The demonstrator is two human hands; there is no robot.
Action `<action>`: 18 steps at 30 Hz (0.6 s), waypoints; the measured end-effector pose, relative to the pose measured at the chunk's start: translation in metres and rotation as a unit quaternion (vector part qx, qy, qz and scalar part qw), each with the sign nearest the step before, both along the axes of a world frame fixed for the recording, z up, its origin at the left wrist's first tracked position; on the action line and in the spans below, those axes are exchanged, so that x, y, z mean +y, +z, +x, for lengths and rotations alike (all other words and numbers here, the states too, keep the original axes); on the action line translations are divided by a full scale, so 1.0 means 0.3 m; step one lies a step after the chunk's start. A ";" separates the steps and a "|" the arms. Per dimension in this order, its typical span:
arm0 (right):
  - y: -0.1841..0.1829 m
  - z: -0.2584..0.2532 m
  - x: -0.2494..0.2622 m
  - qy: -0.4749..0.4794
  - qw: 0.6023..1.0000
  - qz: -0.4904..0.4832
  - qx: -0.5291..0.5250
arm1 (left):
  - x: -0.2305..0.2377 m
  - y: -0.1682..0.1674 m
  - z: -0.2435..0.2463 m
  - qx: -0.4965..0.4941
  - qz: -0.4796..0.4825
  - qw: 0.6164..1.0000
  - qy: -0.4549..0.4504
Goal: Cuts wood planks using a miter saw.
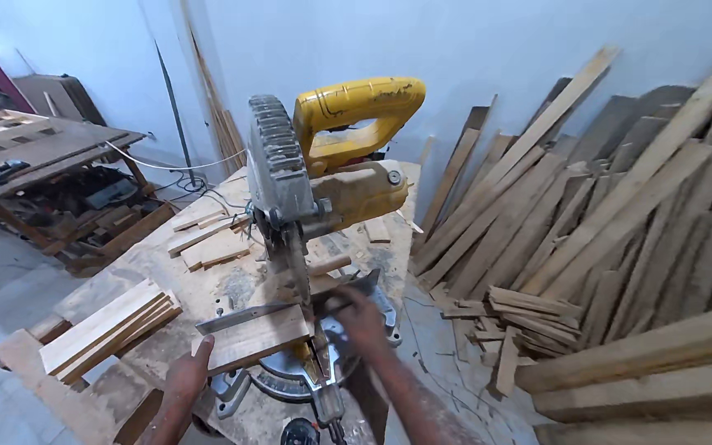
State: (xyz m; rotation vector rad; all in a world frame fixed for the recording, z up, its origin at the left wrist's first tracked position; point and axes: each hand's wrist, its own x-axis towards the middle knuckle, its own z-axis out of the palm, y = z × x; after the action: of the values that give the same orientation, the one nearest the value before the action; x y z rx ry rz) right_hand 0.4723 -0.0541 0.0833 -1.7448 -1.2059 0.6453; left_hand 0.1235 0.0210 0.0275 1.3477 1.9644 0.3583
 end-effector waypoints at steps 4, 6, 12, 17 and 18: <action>0.639 0.103 -0.049 -0.109 0.926 0.300 -0.200 | 0.000 -0.003 -0.017 -0.003 -0.006 1.000 0.007; 0.912 0.128 0.017 -0.018 0.894 0.315 -0.318 | -0.005 -0.009 -0.045 -0.009 0.001 1.000 0.015; 1.139 0.070 0.162 0.116 0.826 0.068 -0.547 | -0.008 0.007 -0.088 -0.005 -0.007 1.000 0.014; 1.007 0.027 -0.068 0.240 0.787 -0.113 -0.557 | -0.016 0.038 -0.076 -0.017 -0.012 1.000 -0.002; 0.949 0.029 -0.113 0.248 0.789 -0.124 -0.548 | -0.016 0.040 -0.075 -0.021 -0.014 1.000 -0.001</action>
State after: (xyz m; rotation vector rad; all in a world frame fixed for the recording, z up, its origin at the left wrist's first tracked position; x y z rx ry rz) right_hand 0.4809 -0.0880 0.3679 -2.0774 -2.5320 -0.0319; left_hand 0.1010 0.0162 0.0394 1.3135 1.9277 0.3538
